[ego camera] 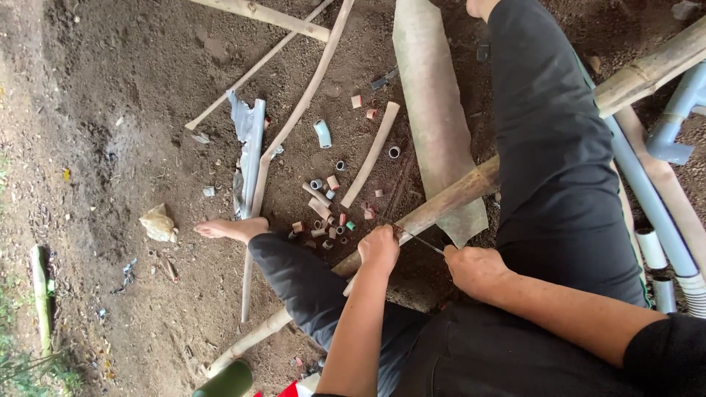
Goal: A person uses a handheld saw blade to cut through a bamboo pole while sitting on the ground.
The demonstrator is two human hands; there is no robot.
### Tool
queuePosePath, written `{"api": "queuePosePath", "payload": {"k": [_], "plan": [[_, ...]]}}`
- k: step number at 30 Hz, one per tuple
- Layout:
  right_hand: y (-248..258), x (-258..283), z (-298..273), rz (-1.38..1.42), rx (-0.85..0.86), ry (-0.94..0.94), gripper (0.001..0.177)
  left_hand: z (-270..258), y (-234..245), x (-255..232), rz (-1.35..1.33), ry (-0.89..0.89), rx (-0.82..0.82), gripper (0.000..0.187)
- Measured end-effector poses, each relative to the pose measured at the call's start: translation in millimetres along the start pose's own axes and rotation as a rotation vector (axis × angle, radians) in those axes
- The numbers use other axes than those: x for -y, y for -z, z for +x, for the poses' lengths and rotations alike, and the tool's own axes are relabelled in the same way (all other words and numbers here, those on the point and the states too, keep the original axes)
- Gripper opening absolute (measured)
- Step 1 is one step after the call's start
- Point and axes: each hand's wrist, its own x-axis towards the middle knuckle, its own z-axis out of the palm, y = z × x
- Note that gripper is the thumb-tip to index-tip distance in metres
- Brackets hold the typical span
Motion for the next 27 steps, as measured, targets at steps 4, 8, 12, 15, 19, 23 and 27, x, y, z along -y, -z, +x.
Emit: {"api": "queuePosePath", "payload": {"k": [4,8,12,15,19,23,27], "plan": [[5.1,2.8,2.6,0.021,0.172,-0.044,0.017,-0.5,4.0,-1.0,-0.001,0.002,0.042,0.026],[10.5,7.8,16.5,0.09,0.26,-0.047,0.02,2.9,-2.1,2.1,0.004,-0.012,0.044,0.024],[2.7,15.5,34.9,0.139,0.289,-0.075,0.017,-2.1,5.2,-1.7,0.0,0.003,0.036,0.026],[6.8,19.3,45.1,0.144,0.373,0.004,0.015,-5.5,9.6,-2.6,0.003,-0.006,0.038,0.023],[14.7,20.8,48.6,0.12,0.443,-0.004,0.015,-3.6,5.2,-2.9,0.022,-0.003,0.022,0.023],[19.1,19.6,50.9,0.13,0.502,0.004,0.017,-8.4,14.1,-5.6,0.011,-0.001,0.011,0.024],[-1.5,14.0,47.6,0.083,0.397,0.056,0.014,-9.1,17.5,-4.7,0.026,-0.002,-0.001,0.021]]}}
